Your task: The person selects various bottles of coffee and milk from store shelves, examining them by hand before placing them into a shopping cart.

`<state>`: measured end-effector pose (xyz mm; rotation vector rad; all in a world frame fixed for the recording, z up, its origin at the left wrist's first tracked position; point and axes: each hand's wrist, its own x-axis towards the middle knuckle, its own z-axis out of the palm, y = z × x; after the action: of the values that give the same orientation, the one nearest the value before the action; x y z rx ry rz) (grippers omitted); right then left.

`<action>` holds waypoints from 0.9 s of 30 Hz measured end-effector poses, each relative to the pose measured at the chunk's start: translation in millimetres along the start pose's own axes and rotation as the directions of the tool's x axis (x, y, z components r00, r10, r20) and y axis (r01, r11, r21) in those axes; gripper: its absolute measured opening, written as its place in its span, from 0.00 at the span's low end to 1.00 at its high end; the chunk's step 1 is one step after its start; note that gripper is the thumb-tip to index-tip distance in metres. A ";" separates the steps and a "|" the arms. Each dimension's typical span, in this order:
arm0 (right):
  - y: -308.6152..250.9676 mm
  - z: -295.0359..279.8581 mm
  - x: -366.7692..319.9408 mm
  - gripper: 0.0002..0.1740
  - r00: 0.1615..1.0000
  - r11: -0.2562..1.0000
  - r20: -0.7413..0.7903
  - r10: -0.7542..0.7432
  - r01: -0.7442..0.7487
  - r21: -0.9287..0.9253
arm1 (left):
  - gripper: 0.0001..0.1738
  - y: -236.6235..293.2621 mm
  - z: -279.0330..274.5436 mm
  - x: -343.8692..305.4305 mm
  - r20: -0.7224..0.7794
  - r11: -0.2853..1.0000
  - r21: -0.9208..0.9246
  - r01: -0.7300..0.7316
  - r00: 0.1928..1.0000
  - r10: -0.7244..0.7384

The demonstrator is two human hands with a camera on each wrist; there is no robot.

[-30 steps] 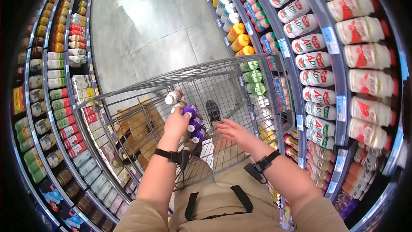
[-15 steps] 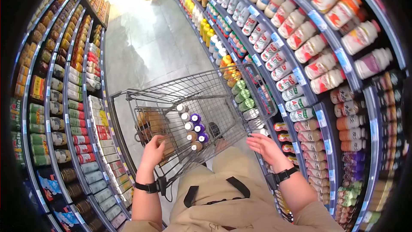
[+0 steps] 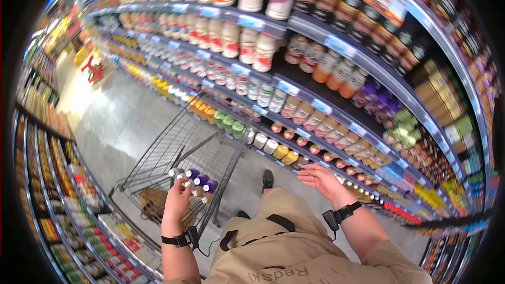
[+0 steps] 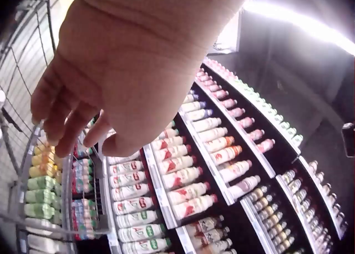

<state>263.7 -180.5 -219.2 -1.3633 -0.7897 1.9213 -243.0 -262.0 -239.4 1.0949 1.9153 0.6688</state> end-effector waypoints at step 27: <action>-115.3 -348.9 -201.2 0.28 0.844 0.821 -0.092 -0.529 0.482 -0.305 | 0.20 548.3 506.8 -48.9 0.600 0.481 0.093 -0.872 0.435 0.671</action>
<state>665.8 -231.2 -113.5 -1.2841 -1.2223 1.2915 443.7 -14.7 -74.9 2.2685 0.9822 0.3899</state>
